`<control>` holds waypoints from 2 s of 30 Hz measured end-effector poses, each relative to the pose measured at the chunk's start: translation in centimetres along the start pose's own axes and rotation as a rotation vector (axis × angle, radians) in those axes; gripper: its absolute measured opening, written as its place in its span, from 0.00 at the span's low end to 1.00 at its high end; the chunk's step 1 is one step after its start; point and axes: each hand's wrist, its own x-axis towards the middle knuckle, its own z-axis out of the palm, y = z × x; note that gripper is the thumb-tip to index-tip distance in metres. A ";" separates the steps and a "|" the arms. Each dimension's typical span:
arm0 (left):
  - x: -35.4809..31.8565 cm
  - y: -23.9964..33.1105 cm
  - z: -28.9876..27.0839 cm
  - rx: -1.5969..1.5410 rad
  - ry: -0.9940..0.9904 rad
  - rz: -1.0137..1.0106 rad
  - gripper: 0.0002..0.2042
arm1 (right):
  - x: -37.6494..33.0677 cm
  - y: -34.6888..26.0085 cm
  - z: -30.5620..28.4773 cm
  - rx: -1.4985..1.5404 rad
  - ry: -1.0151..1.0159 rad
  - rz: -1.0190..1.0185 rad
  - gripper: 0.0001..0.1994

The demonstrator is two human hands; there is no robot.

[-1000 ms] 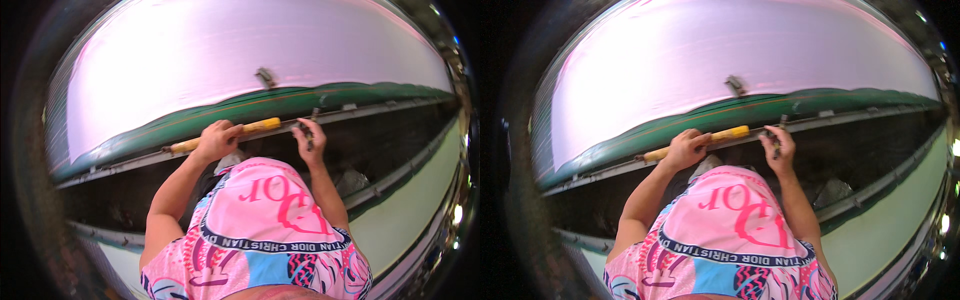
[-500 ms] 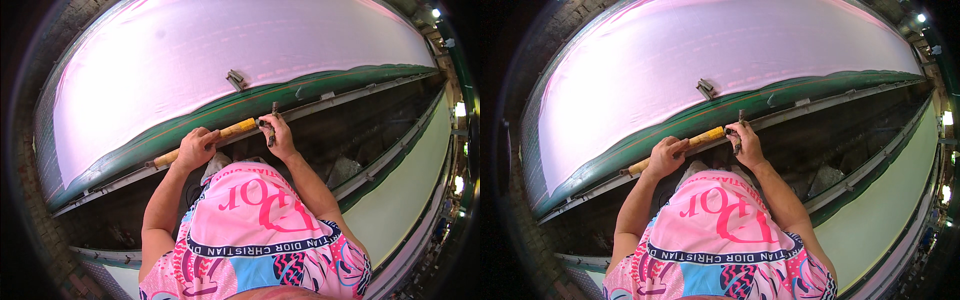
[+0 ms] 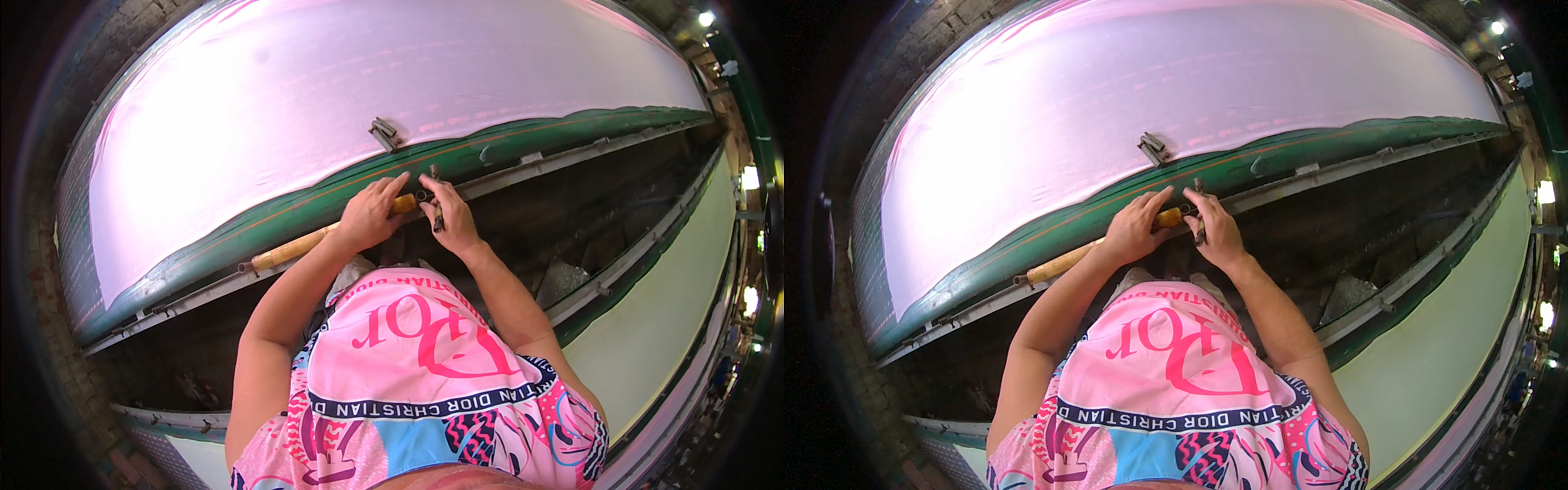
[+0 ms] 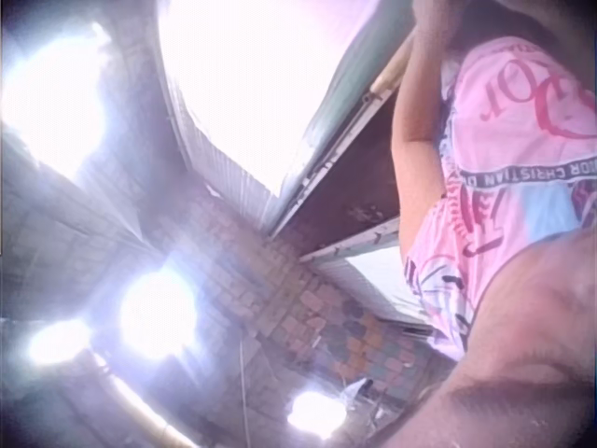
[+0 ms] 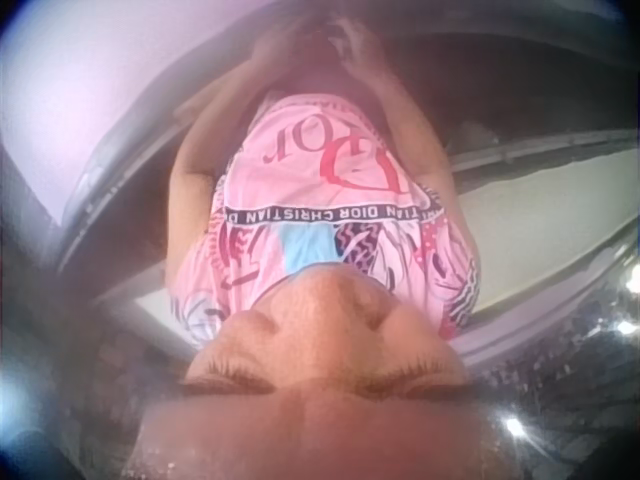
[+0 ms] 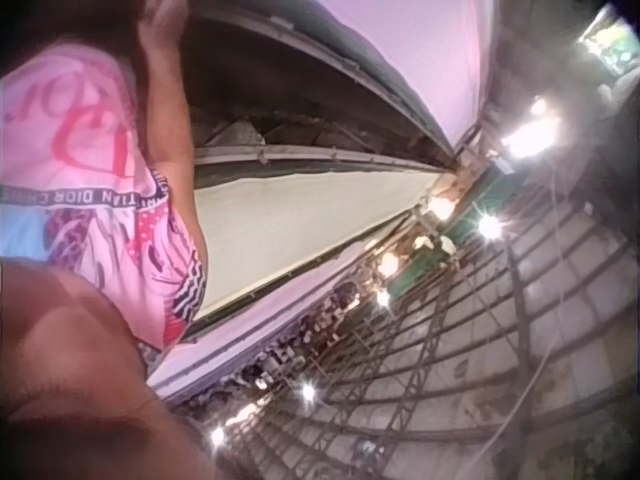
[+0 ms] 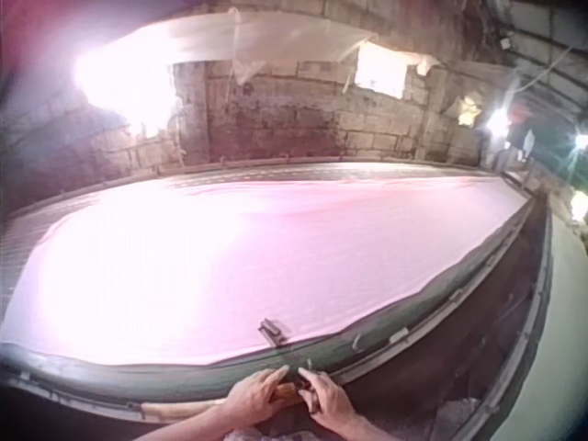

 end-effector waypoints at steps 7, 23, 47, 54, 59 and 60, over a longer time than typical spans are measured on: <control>2.7 1.1 1.7 0.061 -0.208 0.089 0.36 | -5.5 0.2 -1.3 -0.223 0.167 -0.091 0.20; 3.2 1.1 1.7 0.086 -0.176 0.137 0.29 | -6.8 -1.1 -1.1 -0.691 -0.005 -0.175 0.17; 3.7 0.3 2.8 0.046 -0.183 0.127 0.21 | -8.6 -1.3 -1.3 -0.219 0.048 0.148 0.18; 3.7 0.2 2.9 -0.005 -0.176 0.160 0.18 | -8.0 -1.6 0.6 -0.496 0.024 0.132 0.17; 3.8 0.1 3.0 0.015 -0.210 0.146 0.17 | -7.8 -3.0 1.1 -0.668 0.050 0.109 0.15; 3.8 0.1 3.0 0.016 -0.213 0.140 0.17 | -7.6 -3.2 1.1 -0.682 0.058 0.108 0.14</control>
